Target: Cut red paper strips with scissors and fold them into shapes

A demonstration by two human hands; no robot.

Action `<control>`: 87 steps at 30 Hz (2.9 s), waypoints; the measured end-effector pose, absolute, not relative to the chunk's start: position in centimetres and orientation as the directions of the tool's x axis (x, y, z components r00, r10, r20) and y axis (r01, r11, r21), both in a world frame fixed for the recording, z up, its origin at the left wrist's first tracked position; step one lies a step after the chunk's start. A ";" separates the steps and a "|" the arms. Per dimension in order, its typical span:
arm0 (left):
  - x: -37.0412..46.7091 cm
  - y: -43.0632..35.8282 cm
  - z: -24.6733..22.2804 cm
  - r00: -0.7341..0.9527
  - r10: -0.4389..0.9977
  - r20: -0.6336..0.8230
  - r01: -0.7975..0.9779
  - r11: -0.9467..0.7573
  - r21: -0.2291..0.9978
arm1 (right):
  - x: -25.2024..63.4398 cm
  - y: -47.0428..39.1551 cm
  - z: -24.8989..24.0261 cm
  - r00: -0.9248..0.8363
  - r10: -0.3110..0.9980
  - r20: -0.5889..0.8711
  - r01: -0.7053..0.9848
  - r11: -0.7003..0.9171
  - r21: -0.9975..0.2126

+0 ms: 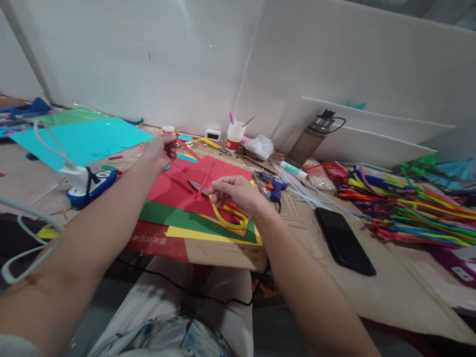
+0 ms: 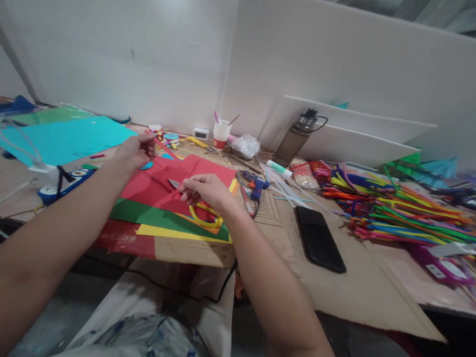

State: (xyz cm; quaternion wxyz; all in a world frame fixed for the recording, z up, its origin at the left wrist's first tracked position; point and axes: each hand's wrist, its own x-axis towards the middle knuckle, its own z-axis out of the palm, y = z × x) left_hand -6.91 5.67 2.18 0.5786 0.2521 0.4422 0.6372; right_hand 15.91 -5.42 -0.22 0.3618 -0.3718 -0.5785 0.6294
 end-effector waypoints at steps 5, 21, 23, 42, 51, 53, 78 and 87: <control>-6.4 4.7 2.9 -0.062 0.984 -0.168 -0.561 0.104 0.821 | 17.2 -3.9 0.0 -0.012 0.992 0.129 -0.034 0.129 -0.991; -0.3 0.2 0.8 0.353 0.935 0.042 -0.321 0.079 0.944 | 15.4 -4.5 -0.8 -0.205 0.979 0.004 -0.047 -0.006 -0.999; -0.1 -0.2 0.7 0.450 0.891 0.059 -0.263 0.069 0.962 | 15.5 -4.5 -0.7 -0.191 0.981 -0.019 -0.069 -0.032 -0.997; -1.7 2.0 2.0 0.097 0.995 -0.028 -0.489 0.072 0.869 | 14.9 -5.1 -0.6 -0.285 0.958 0.013 -0.006 0.011 -1.000; -2.5 2.2 1.8 0.261 0.956 -0.132 -0.390 0.229 0.892 | 15.4 -4.3 -1.4 -0.230 0.973 0.034 -0.075 0.017 -0.997; -1.7 1.5 1.7 0.310 0.950 -0.046 -0.382 0.168 0.909 | 15.5 -4.0 -1.6 -0.223 0.973 0.051 -0.057 0.039 -0.998; 1.4 -1.4 1.8 0.495 0.854 0.162 -0.176 -0.085 0.981 | 15.8 -3.6 0.4 0.081 0.920 0.383 0.023 0.383 -0.924; 1.3 -1.5 1.3 0.573 0.808 0.137 -0.128 -0.077 0.989 | 16.0 -3.7 0.4 0.126 0.911 0.393 0.023 0.393 -0.919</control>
